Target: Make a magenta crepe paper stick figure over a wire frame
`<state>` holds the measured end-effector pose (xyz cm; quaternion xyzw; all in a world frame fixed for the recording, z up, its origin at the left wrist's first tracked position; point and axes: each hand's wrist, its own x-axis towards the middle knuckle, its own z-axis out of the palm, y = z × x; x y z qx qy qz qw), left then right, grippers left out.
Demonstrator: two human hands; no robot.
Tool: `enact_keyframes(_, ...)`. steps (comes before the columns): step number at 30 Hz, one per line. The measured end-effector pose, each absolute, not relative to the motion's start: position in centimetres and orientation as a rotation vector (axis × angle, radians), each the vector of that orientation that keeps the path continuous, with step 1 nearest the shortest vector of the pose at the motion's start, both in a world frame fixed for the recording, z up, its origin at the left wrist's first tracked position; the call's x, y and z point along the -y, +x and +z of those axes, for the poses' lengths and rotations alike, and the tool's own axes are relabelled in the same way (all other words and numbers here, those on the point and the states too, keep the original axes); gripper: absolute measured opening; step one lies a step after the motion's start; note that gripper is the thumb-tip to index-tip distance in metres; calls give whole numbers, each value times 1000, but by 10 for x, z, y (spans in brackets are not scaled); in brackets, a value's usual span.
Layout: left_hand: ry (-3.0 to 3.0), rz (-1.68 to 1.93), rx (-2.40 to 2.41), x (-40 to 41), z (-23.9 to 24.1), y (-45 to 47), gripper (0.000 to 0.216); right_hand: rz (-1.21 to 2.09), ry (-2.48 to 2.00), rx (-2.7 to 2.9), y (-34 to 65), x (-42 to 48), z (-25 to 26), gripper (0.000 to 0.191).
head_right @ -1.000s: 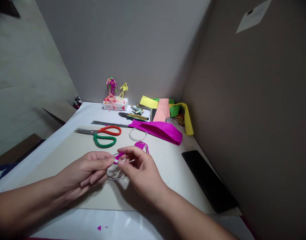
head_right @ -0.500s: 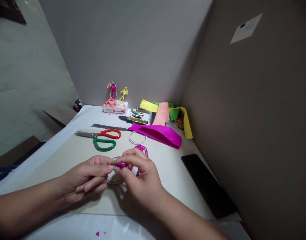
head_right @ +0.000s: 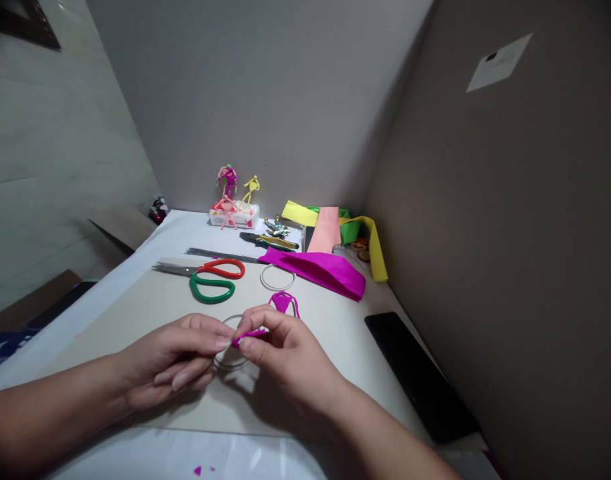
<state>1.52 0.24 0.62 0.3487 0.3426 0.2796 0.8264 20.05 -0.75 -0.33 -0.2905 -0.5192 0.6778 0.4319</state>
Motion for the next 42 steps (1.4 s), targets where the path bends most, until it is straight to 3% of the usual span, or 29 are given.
enact_keyframes(15,830,580,-791,1,11,17,17,1812,-684,1178,201,8,-5,13)
enact_keyframes(27,805,625,-843,1,9,17,16,1644,-747,1262,198,8,-4,6)
enact_keyframes(42,907,605,-889,3,9,16,20,1522,-919,1326,192,13,-4,14)
